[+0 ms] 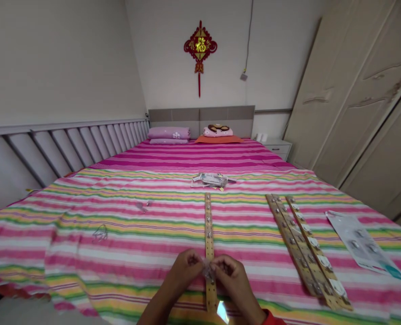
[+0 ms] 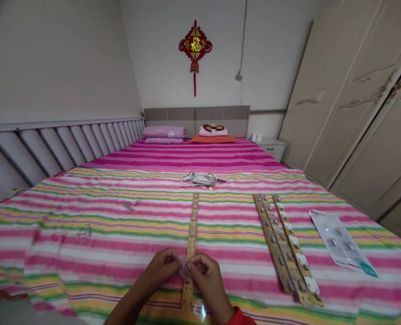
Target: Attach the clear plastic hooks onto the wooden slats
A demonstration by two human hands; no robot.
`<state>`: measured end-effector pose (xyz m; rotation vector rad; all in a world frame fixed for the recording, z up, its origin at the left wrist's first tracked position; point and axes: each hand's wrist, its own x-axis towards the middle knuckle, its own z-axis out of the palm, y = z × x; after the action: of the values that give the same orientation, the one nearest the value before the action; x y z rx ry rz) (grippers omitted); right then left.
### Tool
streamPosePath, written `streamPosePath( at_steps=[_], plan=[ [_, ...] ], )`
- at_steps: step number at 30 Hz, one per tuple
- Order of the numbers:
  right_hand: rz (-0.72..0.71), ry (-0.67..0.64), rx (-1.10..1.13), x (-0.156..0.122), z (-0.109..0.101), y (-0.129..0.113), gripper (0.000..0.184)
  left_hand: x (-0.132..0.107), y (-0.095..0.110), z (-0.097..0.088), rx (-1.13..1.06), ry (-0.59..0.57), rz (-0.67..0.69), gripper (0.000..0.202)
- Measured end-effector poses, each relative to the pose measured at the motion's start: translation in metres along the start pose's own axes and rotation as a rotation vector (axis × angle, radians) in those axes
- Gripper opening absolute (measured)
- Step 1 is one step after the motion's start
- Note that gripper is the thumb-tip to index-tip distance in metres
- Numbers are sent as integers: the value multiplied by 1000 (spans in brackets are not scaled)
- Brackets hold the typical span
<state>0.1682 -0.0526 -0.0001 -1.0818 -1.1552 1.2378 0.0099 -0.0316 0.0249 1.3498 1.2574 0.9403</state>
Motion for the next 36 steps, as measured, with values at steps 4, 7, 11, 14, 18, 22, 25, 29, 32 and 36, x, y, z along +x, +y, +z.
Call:
streamPosePath(
  at_steps=[4,7,11,14,18,22,25,29,32,36],
  plan=[
    [61,51,86,2,0,6,37,2,0,6,-140,30,-97,15],
    [90,92,139,4,1,9,36,2,1,11,-344,70,-255,28],
    [131,152,194,10,2,13,33,5,-2,18,-476,122,-340,38],
    [152,194,222,15,4,17,31,11,-10,21,-451,153,-320,38],
    [144,216,190,23,4,22,27,23,-20,24,-423,177,-255,34],
    [136,208,135,32,3,25,26,35,-25,25,-383,178,-245,27],
    [134,207,116,37,2,27,24,42,-24,25,-316,190,-217,23],
    [134,215,95,42,1,29,22,47,-20,25,-217,202,-203,16],
    [139,228,90,45,0,29,22,50,-20,25,-204,203,-175,14],
    [150,246,82,47,1,30,21,53,-26,25,-199,208,-164,13]
  ],
)
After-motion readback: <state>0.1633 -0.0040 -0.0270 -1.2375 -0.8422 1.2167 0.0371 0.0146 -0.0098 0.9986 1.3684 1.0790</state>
